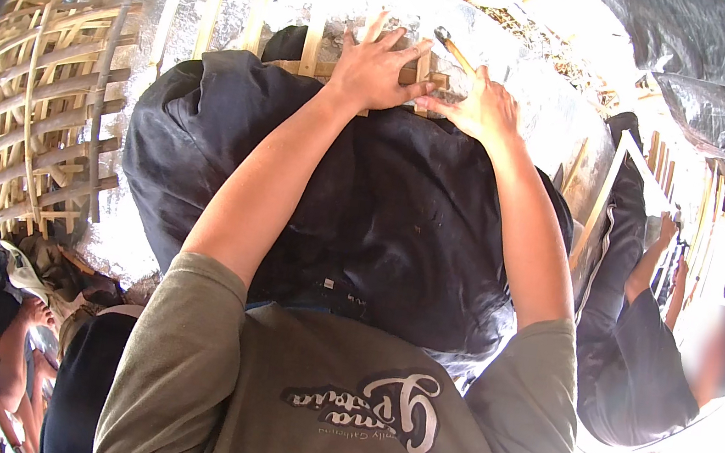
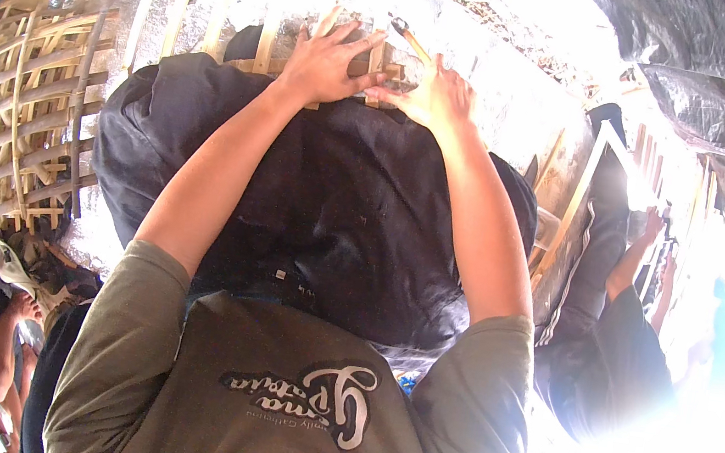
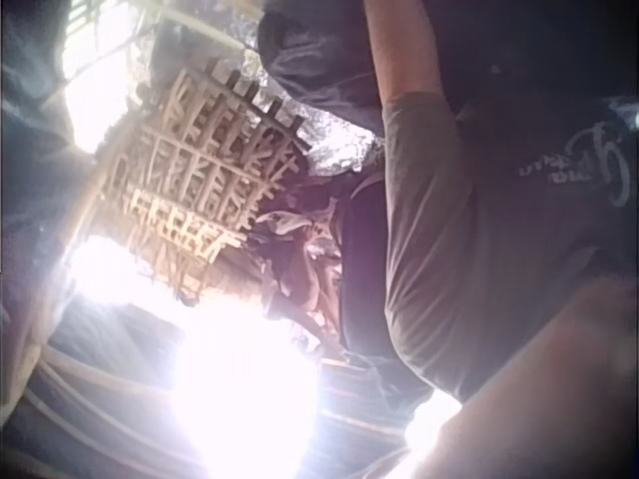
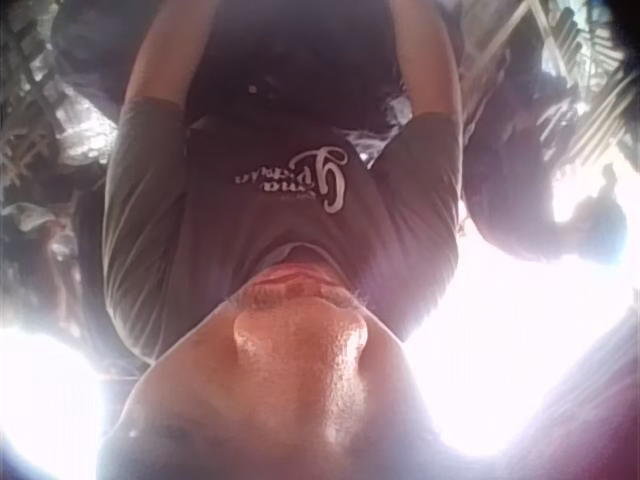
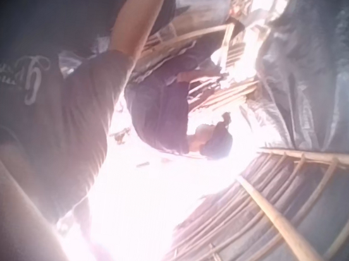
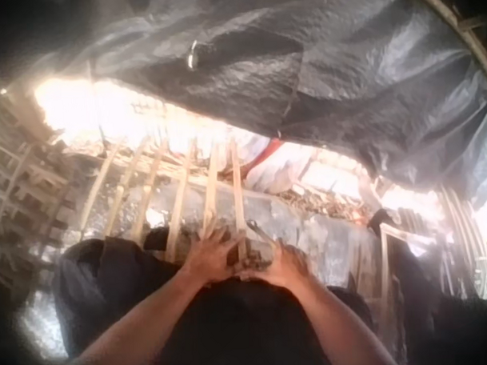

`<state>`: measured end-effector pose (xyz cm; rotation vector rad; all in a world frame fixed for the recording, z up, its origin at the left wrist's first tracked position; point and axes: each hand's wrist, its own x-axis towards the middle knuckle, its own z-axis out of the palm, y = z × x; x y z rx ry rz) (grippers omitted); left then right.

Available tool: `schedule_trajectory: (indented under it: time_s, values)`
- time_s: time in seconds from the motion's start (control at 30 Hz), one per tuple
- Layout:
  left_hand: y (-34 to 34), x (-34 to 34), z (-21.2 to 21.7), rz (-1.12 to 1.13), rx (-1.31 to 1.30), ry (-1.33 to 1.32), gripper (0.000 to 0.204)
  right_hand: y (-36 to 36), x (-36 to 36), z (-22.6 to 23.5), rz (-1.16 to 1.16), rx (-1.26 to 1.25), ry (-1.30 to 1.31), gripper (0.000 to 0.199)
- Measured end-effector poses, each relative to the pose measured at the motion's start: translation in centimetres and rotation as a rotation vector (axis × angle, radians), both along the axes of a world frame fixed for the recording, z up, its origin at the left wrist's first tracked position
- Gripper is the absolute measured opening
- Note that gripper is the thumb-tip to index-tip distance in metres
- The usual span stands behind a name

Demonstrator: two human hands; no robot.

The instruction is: The person places thin wooden slats onto a curved roof frame and secures them with a hammer and nails. They repeatedly position the slats, align them, and hammer nails to fasten them to the underlying structure.

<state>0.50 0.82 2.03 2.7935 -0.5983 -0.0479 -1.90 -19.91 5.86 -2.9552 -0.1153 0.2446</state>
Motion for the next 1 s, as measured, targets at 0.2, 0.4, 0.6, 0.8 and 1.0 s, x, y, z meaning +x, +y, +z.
schedule_trajectory:
  time_s: [0.2, 0.4, 0.6, 0.8, 1.0]
  values:
    - [-0.2, 0.1, -1.1, -0.02, 0.012, -0.129, 0.077, 0.0, 0.0, -0.2, -0.048, -0.032, 0.022, 0.13]
    - [0.1, 0.2, -0.7, -0.025, 0.002, -0.059, 0.079, -0.9, -0.1, 1.0, -0.048, 0.111, 0.075, 0.106]
    - [0.1, 0.1, -0.9, -0.022, -0.01, -0.054, 0.08, -2.3, -0.1, 1.2, -0.117, 0.132, 0.126, 0.086]
    - [0.0, 0.1, -0.8, -0.021, -0.032, -0.039, 0.079, -2.3, 0.6, -0.2, -0.157, 0.086, 0.051, 0.089]
    - [0.1, 0.1, -0.9, -0.026, -0.038, -0.079, 0.079, -1.9, 0.6, -0.1, -0.136, 0.095, 0.035, 0.094]
